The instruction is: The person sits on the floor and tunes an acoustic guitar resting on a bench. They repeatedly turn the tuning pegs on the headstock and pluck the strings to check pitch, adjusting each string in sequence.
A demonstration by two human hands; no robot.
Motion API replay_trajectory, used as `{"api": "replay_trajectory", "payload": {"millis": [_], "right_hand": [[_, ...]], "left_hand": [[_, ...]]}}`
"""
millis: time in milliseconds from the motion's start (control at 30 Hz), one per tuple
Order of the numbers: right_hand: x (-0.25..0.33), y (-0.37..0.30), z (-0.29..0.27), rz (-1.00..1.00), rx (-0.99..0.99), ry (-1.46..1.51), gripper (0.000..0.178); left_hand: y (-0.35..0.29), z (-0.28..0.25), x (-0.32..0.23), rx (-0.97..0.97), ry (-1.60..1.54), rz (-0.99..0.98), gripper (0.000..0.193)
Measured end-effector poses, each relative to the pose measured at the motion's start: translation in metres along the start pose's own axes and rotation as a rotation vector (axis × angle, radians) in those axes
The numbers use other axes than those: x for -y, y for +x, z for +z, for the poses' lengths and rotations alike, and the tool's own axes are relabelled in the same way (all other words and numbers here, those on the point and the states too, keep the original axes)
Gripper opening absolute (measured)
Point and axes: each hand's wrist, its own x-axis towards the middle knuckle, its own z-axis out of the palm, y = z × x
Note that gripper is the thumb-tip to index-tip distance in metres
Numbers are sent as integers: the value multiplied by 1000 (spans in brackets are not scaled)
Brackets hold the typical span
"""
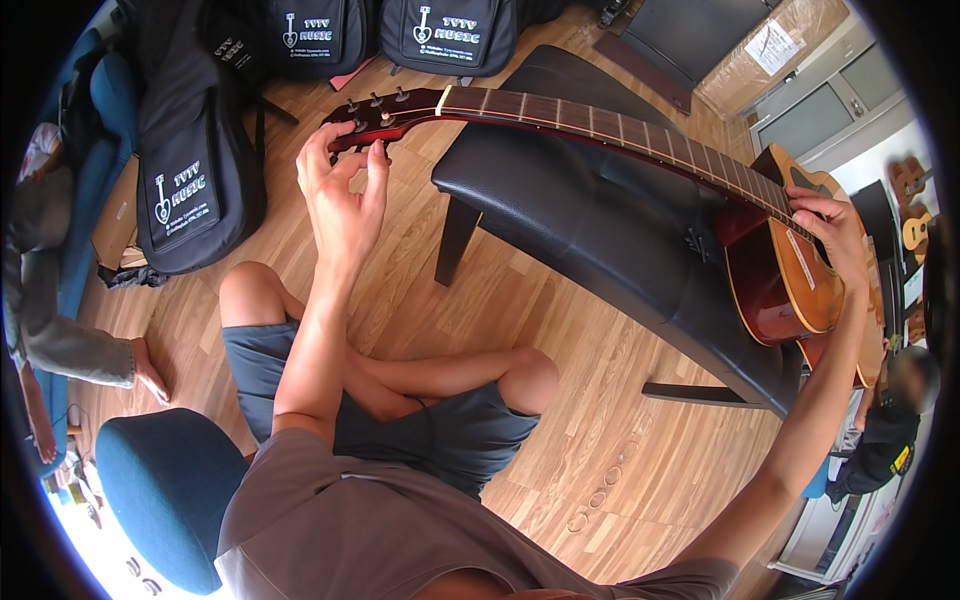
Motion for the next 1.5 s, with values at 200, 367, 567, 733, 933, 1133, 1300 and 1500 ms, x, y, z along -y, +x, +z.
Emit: {"api": "replay_trajectory", "payload": {"millis": [200, 367, 567, 733, 933, 1133, 1300, 1500], "right_hand": [[-9, 6, 2, -9, 20, 26, 27], [-8, 7, 3, -6, 17, 29, 26], [-4, 4, 2, -1, 10, 29, 26], [-2, 5, 7, -11, 12, 21, 25], [3, 2, 11, -33, 6, -12, 25], [8, 4, 10, -30, -7, -2, 28], [17, 0, 11, 33, -24, 17, 27], [15, -2, 9, 9, 3, 27, 28]], "left_hand": [[1, -3, -4, -21, 39, -1, 19], [1, -1, -3, 1, 21, -27, 23], [-1, -2, 2, 91, -105, -148, 30], [-4, -6, 2, 59, -137, -148, 32], [-4, 5, 19, 39, -120, -111, 29], [-6, 7, 25, 78, -177, -156, 35], [-4, 5, 20, 99, -180, -191, 37], [-6, 7, 28, 105, -207, -176, 37]]}}
